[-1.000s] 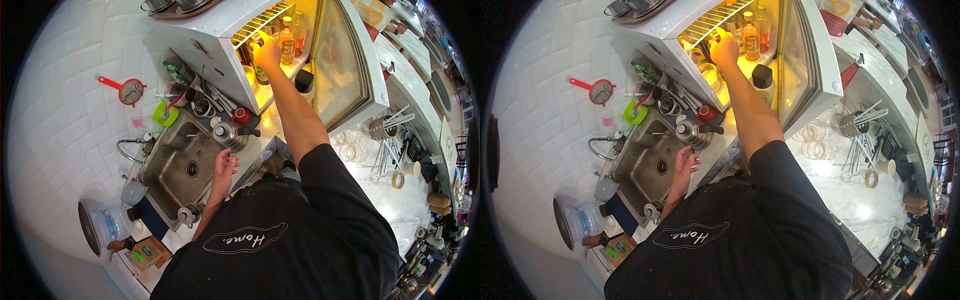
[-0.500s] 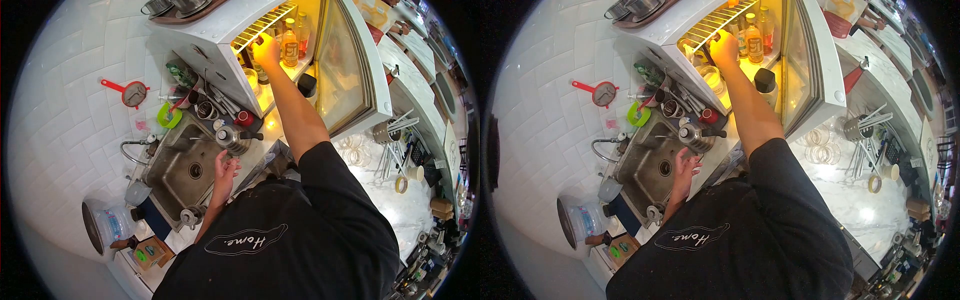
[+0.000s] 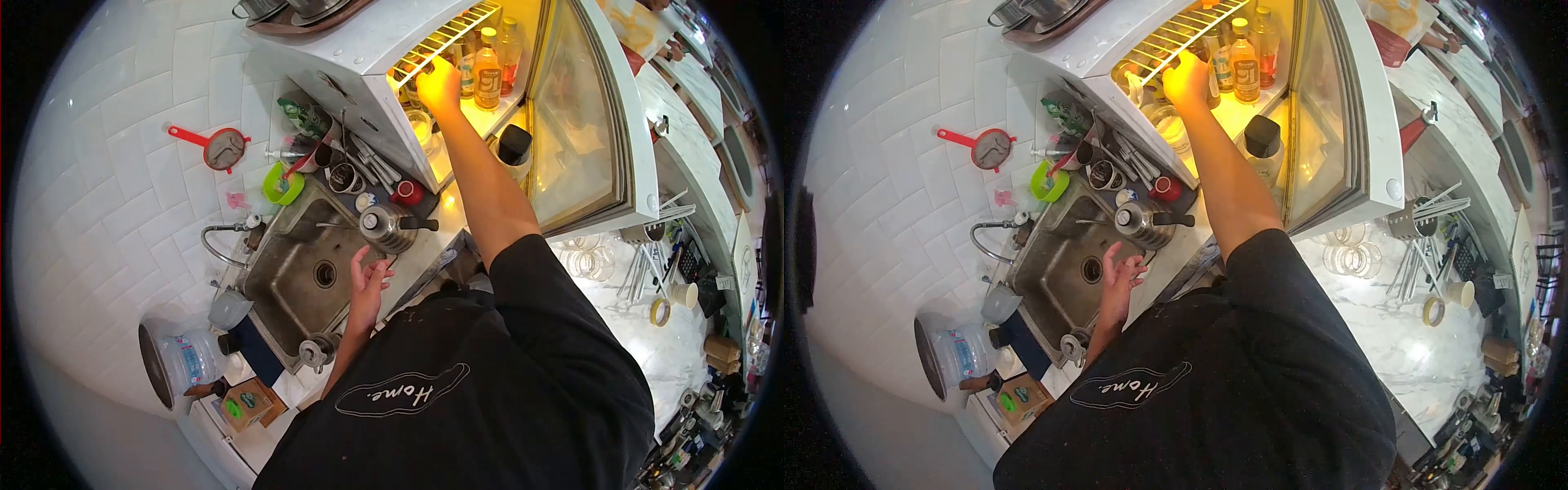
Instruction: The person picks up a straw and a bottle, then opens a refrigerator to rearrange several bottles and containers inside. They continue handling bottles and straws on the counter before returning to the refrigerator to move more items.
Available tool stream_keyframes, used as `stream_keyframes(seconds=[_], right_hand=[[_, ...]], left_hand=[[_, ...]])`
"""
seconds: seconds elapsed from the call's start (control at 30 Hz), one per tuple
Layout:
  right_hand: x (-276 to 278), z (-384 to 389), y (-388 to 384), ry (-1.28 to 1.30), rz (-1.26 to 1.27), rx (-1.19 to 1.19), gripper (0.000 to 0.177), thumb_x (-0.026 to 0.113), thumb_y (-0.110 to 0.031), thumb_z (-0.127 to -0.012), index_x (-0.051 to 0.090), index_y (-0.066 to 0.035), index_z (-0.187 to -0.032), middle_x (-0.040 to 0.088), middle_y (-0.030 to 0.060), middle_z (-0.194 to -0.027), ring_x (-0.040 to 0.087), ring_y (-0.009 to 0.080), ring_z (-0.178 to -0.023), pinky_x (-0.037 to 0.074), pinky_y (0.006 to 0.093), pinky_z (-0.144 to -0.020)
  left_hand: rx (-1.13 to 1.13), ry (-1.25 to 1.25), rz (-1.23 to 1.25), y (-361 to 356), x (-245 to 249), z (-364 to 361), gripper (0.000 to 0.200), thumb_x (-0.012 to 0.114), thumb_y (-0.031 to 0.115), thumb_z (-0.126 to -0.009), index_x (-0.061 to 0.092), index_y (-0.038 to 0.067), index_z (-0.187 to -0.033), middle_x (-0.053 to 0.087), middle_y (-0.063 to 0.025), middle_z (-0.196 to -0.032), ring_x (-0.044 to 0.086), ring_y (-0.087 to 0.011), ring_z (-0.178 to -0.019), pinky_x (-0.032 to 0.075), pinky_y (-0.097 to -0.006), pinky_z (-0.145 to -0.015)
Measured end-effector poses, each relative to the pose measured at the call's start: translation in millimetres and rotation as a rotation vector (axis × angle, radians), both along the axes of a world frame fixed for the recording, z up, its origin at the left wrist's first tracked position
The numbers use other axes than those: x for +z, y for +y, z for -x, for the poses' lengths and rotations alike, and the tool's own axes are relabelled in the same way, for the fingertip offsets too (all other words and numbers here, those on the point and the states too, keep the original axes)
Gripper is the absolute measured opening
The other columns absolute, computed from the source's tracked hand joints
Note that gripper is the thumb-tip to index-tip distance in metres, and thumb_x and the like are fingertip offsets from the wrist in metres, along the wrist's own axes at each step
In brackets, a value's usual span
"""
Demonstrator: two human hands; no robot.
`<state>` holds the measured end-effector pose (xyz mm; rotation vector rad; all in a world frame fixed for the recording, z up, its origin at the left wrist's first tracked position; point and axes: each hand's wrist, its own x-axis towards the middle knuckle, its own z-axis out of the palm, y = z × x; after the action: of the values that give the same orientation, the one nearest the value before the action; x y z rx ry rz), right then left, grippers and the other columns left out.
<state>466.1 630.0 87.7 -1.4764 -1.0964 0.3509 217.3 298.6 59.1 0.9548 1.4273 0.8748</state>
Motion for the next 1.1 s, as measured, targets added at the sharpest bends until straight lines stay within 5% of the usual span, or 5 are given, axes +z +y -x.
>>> stream_keyframes(seconds=[0.47, 0.53, 0.67, 0.83, 1.1], right_hand=[[46, -26, -110, -0.097, -0.016, 0.117, 0.035, 0.073, -0.018, -0.085, 0.068, -0.002, -0.115, 0.07, 0.0203, -0.109, 0.067, 0.0371, -0.099, 0.052, 0.0418, -0.09], [57, -33, -155, -0.274, -0.335, -0.067, 0.032, 0.076, -0.018, -0.085, 0.068, -0.003, -0.111, 0.069, 0.0173, -0.109, 0.065, 0.0349, -0.102, 0.052, 0.0417, -0.091], [37, -58, -217, -0.449, -0.348, -0.266, 0.054, 0.083, -0.021, -0.079, 0.058, -0.006, -0.124, 0.06, 0.0159, -0.125, 0.055, 0.0368, -0.118, 0.044, 0.046, -0.102], [-36, -66, -227, -0.036, 0.012, -0.081, 0.104, 0.09, -0.024, -0.071, 0.028, -0.003, -0.152, 0.045, 0.0216, -0.142, 0.043, 0.0358, -0.135, 0.035, 0.0423, -0.115], [-58, -60, -212, 0.1, 0.103, -0.099, 0.1, 0.089, -0.016, -0.069, 0.03, -0.006, -0.149, 0.053, 0.0226, -0.138, 0.055, 0.0378, -0.126, 0.044, 0.0418, -0.106]], left_hand=[[-0.071, 0.001, 0.0, 15, -7, -4, 0.055, 0.054, 0.029, -0.104, 0.029, 0.013, -0.151, 0.061, -0.0106, -0.124, 0.061, -0.018, -0.106, 0.047, -0.0346, -0.09], [-0.087, -0.011, -0.002, 18, -8, -4, 0.054, 0.054, 0.029, -0.104, 0.03, 0.012, -0.15, 0.061, -0.0098, -0.123, 0.061, -0.0177, -0.106, 0.047, -0.0345, -0.09], [-0.124, -0.016, 0.003, 21, -10, -2, 0.052, 0.054, 0.029, -0.104, 0.032, 0.013, -0.149, 0.061, -0.0084, -0.123, 0.061, -0.017, -0.106, 0.047, -0.0342, -0.09], [-0.152, -0.015, 0.006, 21, -13, -3, 0.05, 0.054, 0.03, -0.104, 0.035, 0.014, -0.148, 0.061, -0.0073, -0.122, 0.061, -0.0162, -0.106, 0.046, -0.0343, -0.089], [-0.135, -0.008, 0.014, 14, -15, 6, 0.049, 0.055, 0.028, -0.104, 0.037, 0.015, -0.148, 0.063, -0.0065, -0.122, 0.061, -0.0154, -0.104, 0.047, -0.0316, -0.088]])
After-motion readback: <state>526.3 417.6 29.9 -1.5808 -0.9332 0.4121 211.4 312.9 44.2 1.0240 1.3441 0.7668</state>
